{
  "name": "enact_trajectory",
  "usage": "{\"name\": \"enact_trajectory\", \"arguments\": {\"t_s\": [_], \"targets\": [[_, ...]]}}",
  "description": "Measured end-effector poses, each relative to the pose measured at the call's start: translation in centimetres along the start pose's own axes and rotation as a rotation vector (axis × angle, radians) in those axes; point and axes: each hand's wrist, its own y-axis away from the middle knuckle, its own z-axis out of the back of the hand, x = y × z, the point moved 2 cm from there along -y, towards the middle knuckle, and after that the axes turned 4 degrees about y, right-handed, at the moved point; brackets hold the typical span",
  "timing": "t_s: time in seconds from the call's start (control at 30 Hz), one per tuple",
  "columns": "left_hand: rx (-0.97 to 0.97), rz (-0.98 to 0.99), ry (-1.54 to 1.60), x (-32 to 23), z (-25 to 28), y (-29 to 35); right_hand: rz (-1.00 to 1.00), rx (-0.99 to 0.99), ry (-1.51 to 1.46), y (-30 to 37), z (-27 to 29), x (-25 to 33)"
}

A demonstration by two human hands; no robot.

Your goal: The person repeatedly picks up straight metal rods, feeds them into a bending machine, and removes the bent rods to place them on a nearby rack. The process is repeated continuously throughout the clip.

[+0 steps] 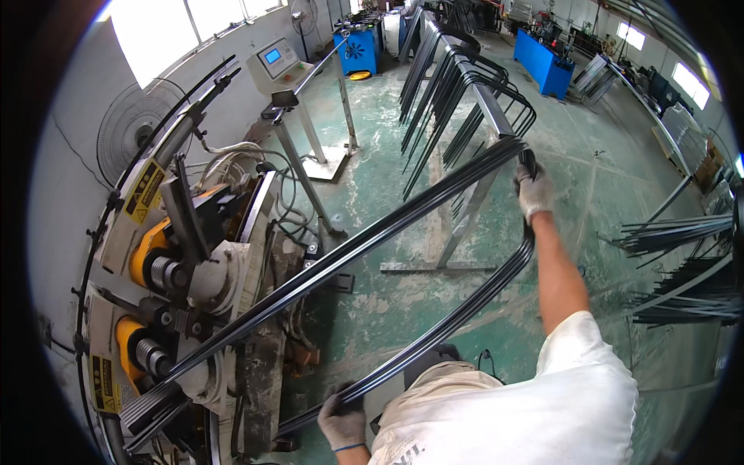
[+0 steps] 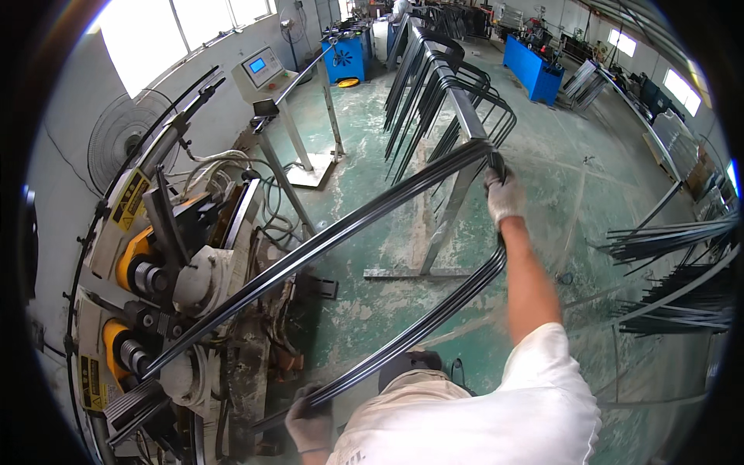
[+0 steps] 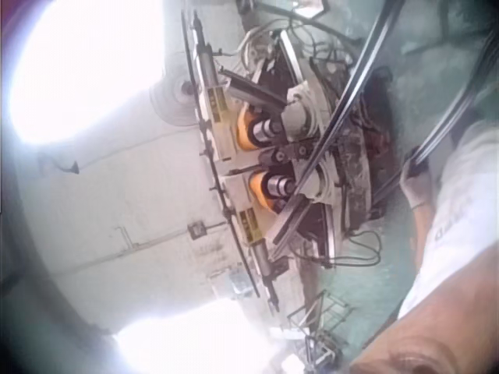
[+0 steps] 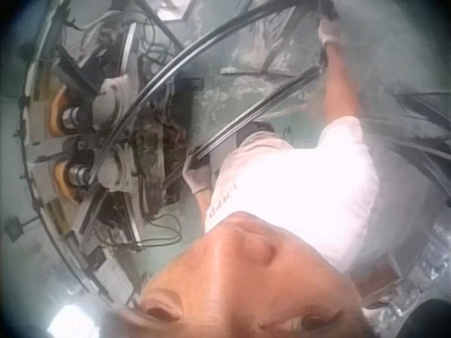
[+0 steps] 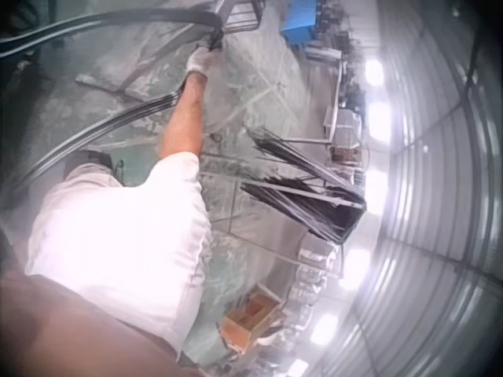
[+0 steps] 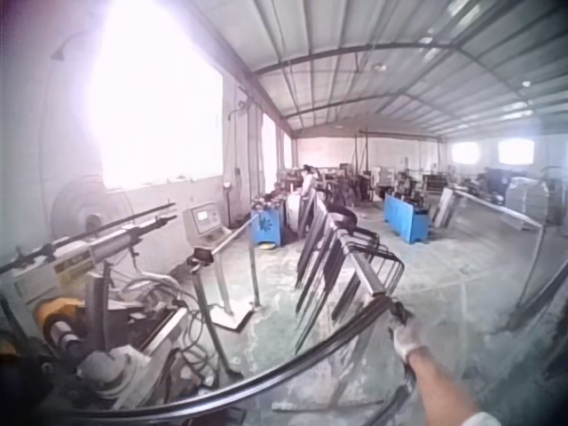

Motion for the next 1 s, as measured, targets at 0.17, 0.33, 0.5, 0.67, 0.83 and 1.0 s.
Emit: {"name": "enact_trajectory", "arguments": {"t_s": [0.17, 0.33, 0.5, 0.67, 0.83, 1.0], "targets": [[-0.280, 0.237, -0.032, 11.8, -1.5, -8.6, 0.202, -0.055, 0.305, -14.8, -2.7, -0.8], [-0.192, 0.171, -0.547, 18.5, -11.4, -10.5, 0.237, 0.149, 0.528, -32.6, -14.1, -11.4], [-0.386, -0.142, -0.740, 18.2, -14.6, -6.2, 0.184, 0.282, 0.772, -35.2, -26.6, -5.9], [-0.548, -0.255, -0.938, 16.1, -4.7, -4.4, 0.935, 0.032, 0.680, -49.0, -21.4, -4.9], [-0.921, -0.538, -0.585, 16.8, 4.2, 8.1, 0.978, 0.130, 0.304, -21.0, -25.3, -11.0], [-1.168, -0.739, -0.264, 19.4, 13.2, 21.2, 0.977, 1.084, 0.573, 11.3, -18.7, -20.1]]}}
